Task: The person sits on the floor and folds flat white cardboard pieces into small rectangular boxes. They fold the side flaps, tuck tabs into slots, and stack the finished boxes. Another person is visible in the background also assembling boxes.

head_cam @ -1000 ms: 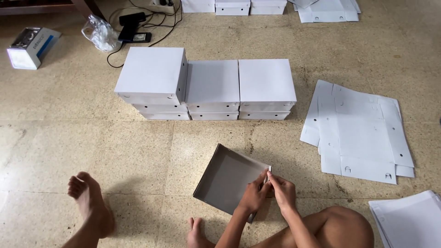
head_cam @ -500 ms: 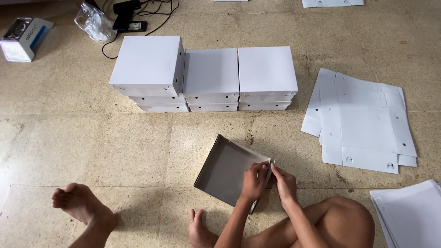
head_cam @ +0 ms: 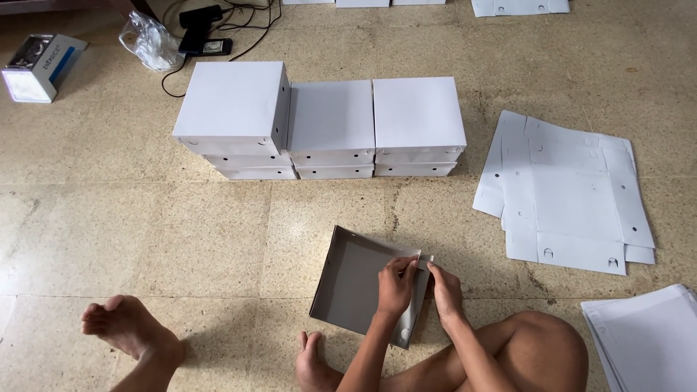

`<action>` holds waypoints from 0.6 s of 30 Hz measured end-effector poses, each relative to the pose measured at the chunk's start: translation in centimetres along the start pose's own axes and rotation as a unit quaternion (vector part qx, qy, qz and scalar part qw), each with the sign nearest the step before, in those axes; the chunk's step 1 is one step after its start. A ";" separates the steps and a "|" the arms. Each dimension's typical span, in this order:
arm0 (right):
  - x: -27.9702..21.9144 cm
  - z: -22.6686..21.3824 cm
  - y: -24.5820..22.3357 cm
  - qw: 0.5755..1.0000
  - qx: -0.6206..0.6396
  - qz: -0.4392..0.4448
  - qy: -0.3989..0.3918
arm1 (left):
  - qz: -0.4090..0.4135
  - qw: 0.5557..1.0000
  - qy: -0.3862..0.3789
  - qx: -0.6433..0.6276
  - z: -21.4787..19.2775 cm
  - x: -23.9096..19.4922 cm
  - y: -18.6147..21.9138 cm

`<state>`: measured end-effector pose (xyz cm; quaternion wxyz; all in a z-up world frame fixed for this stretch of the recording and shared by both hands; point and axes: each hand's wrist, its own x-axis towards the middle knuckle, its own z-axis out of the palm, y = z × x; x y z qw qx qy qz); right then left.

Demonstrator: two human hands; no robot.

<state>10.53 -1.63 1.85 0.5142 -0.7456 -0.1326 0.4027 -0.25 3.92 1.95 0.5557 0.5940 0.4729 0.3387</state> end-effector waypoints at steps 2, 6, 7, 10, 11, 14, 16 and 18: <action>-0.7 0.4 -1.3 0.999 -0.004 0.031 0.024 | 0.010 1.000 -0.001 0.001 -0.3 0.2 -0.1; -1.9 0.7 -3.2 0.999 0.004 0.035 0.027 | -0.022 1.000 -0.010 -0.003 -1.2 0.4 -0.2; -1.7 0.6 -2.8 0.999 -0.021 0.027 0.030 | -0.037 0.999 -0.019 -0.006 -1.3 0.3 -0.2; -0.7 -0.1 -0.7 0.996 -0.076 0.006 0.036 | -0.051 0.998 -0.025 -0.016 -1.2 0.0 -1.0; -0.1 -0.1 0.0 0.994 -0.101 -0.011 0.037 | -0.046 0.999 -0.021 -0.019 -1.3 0.3 -1.3; -0.2 0.0 -0.7 0.995 -0.094 0.010 0.044 | -0.058 0.998 -0.034 -0.023 -1.2 0.4 -0.8; -0.6 0.1 -1.0 0.996 -0.082 0.009 0.042 | -0.052 0.998 -0.033 -0.022 -1.1 0.2 -0.8; -0.3 0.4 -1.2 0.997 -0.065 0.002 0.039 | -0.038 0.999 -0.032 -0.018 -1.2 0.7 -0.9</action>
